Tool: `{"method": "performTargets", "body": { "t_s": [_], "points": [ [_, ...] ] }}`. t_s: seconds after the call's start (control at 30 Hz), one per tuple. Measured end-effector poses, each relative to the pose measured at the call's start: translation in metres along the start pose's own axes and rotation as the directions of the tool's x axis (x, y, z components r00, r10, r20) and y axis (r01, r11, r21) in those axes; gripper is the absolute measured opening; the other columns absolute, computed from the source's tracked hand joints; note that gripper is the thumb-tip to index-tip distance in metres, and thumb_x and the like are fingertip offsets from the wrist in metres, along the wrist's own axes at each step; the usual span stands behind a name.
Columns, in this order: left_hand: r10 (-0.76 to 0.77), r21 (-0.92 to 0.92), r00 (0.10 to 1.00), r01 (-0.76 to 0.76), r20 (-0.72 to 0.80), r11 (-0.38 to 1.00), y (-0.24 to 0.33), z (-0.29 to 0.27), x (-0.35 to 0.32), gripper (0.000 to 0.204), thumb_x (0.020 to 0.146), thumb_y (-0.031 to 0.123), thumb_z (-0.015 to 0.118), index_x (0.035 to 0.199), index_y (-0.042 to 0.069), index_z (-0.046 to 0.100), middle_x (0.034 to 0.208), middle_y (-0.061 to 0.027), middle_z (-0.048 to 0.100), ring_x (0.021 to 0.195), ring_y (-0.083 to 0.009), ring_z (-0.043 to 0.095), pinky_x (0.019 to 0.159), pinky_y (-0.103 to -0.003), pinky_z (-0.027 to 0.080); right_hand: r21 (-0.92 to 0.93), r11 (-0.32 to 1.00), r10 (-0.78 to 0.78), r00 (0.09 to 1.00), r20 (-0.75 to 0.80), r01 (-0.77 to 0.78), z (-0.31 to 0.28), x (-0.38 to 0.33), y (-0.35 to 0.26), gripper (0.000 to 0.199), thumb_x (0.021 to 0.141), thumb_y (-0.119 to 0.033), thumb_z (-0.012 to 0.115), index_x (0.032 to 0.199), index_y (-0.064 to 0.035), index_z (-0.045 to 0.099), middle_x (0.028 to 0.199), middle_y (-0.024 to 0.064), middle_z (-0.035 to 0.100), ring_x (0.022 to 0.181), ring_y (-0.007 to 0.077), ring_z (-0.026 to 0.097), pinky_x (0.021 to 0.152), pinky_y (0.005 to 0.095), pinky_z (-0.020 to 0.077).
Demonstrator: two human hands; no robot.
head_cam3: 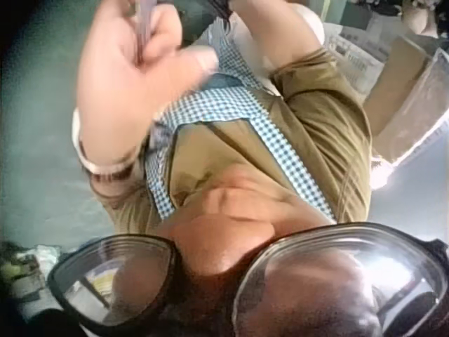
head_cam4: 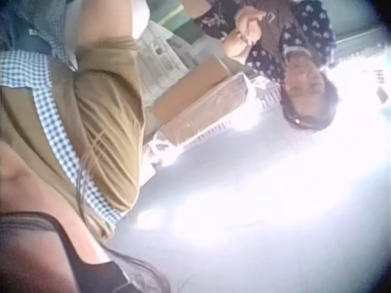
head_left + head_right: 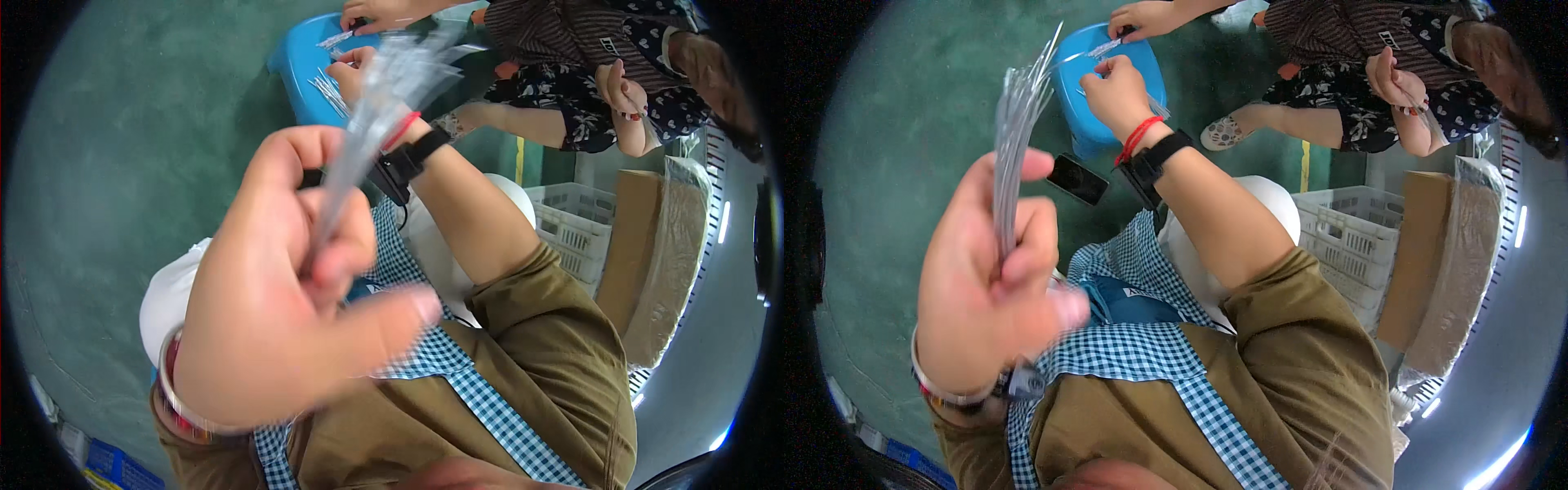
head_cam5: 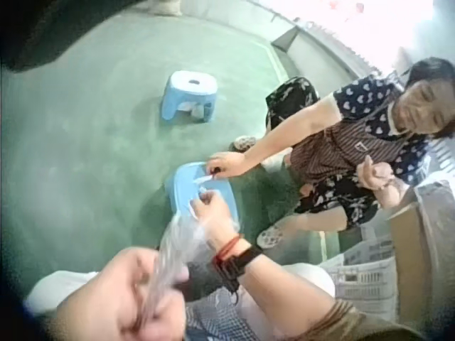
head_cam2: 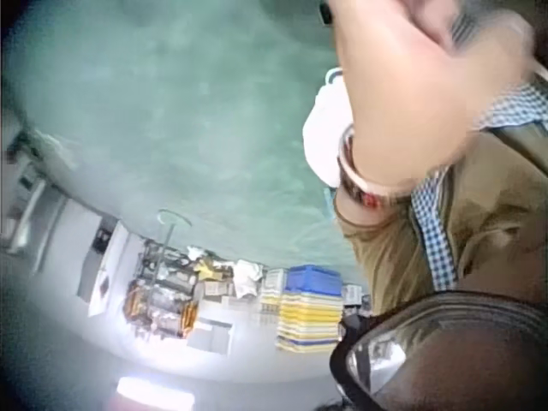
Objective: Assembling and organizing small plastic or wire components in a manufacturing setting.
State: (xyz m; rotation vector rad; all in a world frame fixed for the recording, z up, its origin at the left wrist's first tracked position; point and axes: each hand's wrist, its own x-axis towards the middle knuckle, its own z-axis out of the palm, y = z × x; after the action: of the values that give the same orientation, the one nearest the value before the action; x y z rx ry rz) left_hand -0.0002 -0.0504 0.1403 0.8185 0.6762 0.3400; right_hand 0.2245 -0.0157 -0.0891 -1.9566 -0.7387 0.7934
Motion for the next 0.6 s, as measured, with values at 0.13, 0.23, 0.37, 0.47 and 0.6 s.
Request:
{"method": "performTargets", "body": {
  "t_s": [0.13,0.23,0.37,0.47,0.6],
  "points": [
    [0.011,-0.059,0.999,-0.014,-0.052,0.998,-0.003,-0.012,0.036,0.051,0.086,0.002,0.062,0.131,0.000,0.038,0.071,0.0044,0.036,0.054,-0.0019,0.031,0.045,-0.018,0.024,0.411,0.910,-0.050,0.966,0.252,-0.060,-0.033,-0.032,-0.075,0.018,0.089,-0.013,0.062,0.101,0.0004,0.061,0.077,0.0007,0.057,0.063,0.0086,0.052,0.056,0.0220,0.0413],
    [0.037,-0.209,0.992,-0.062,-0.121,0.976,-0.014,-0.019,0.053,0.027,0.096,0.013,0.054,0.120,0.001,0.049,0.071,0.0046,0.036,0.053,-0.0020,0.029,0.044,-0.019,0.021,0.579,0.812,-0.159,0.928,0.337,-0.072,-0.065,-0.062,-0.105,0.016,0.092,-0.015,0.060,0.095,-0.0011,0.067,0.071,-0.0027,0.056,0.057,0.0052,0.050,0.052,0.0184,0.0381],
    [0.079,-0.215,0.987,-0.108,-0.139,0.971,-0.039,-0.012,0.069,0.016,0.096,0.016,0.055,0.106,0.003,0.055,0.067,0.0066,0.035,0.051,-0.0013,0.028,0.043,-0.019,0.020,0.658,0.727,-0.387,0.909,0.154,0.198,-0.107,-0.095,-0.105,0.019,0.093,-0.014,0.058,0.096,0.0000,0.070,0.073,-0.0022,0.057,0.064,0.0038,0.050,0.059,0.0174,0.0387],
    [0.151,-0.165,0.971,-0.182,-0.187,0.969,-0.054,-0.007,0.077,0.013,0.096,0.018,0.057,0.098,0.005,0.056,0.065,0.0083,0.037,0.050,-0.0007,0.030,0.042,-0.019,0.021,0.737,0.634,-0.608,0.739,0.290,0.233,-0.136,-0.129,-0.124,0.018,0.093,-0.012,0.059,0.098,0.0022,0.069,0.081,0.0039,0.060,0.070,0.0077,0.053,0.064,0.0204,0.0405],
    [0.153,-0.069,0.973,-0.167,-0.173,0.984,-0.070,-0.003,0.080,0.009,0.097,0.015,0.056,0.100,0.006,0.056,0.064,0.0085,0.035,0.049,-0.0003,0.029,0.040,-0.019,0.019,0.900,0.431,-0.822,0.384,0.420,-0.063,-0.144,-0.195,-0.136,0.013,0.080,-0.006,0.074,0.091,0.0009,0.071,0.083,0.0046,0.065,0.074,0.0122,0.060,0.063,0.0263,0.0441]
  ]
}}
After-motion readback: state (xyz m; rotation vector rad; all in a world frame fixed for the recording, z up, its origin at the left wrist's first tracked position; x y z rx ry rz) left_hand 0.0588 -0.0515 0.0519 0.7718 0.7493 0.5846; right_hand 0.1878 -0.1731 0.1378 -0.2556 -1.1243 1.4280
